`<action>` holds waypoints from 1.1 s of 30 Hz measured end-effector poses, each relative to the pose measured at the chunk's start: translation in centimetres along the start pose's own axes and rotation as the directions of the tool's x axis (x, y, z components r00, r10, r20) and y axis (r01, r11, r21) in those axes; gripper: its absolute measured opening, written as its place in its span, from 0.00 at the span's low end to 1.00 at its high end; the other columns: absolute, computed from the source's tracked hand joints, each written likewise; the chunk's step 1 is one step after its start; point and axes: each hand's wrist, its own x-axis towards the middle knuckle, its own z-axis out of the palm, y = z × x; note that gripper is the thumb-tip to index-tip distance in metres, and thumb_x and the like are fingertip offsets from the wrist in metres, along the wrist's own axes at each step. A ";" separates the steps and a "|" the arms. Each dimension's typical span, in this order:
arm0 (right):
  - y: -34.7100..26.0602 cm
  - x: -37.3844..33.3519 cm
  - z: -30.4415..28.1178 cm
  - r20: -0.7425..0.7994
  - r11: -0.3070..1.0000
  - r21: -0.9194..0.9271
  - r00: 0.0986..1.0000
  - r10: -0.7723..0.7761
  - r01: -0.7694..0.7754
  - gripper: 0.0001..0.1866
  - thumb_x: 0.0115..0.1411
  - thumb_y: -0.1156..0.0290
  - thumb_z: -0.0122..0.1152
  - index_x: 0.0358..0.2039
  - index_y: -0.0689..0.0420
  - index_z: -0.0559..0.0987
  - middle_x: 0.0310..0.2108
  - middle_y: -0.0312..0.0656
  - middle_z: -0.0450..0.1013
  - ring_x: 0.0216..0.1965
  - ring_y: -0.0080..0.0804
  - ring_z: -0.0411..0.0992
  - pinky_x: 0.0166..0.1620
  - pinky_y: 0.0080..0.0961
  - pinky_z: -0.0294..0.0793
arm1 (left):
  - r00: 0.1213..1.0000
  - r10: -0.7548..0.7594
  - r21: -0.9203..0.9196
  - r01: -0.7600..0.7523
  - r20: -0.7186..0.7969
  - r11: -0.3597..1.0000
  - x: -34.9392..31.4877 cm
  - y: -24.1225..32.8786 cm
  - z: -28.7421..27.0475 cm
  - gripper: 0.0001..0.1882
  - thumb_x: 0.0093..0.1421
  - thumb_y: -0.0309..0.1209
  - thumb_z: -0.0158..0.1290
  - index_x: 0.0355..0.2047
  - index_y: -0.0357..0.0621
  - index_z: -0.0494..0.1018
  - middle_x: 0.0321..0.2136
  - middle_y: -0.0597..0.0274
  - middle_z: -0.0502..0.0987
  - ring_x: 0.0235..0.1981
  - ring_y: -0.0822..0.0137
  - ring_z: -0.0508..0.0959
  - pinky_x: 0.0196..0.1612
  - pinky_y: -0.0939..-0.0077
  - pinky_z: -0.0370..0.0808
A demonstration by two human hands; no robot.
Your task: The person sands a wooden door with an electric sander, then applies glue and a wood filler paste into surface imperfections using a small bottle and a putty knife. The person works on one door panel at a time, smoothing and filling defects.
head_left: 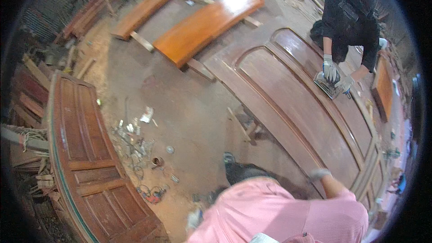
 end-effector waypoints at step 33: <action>-35.7 11.1 -73.3 -0.479 0.536 0.839 0.342 0.809 -0.092 0.42 0.55 0.56 0.66 0.69 0.58 0.68 0.76 0.55 0.46 0.78 0.63 0.35 0.77 0.57 0.31 | 0.775 0.523 0.137 -0.596 0.354 0.791 70.6 70.9 -52.0 0.15 0.71 0.32 0.50 0.52 0.37 0.78 0.49 0.55 0.82 0.51 0.63 0.78 0.59 0.67 0.72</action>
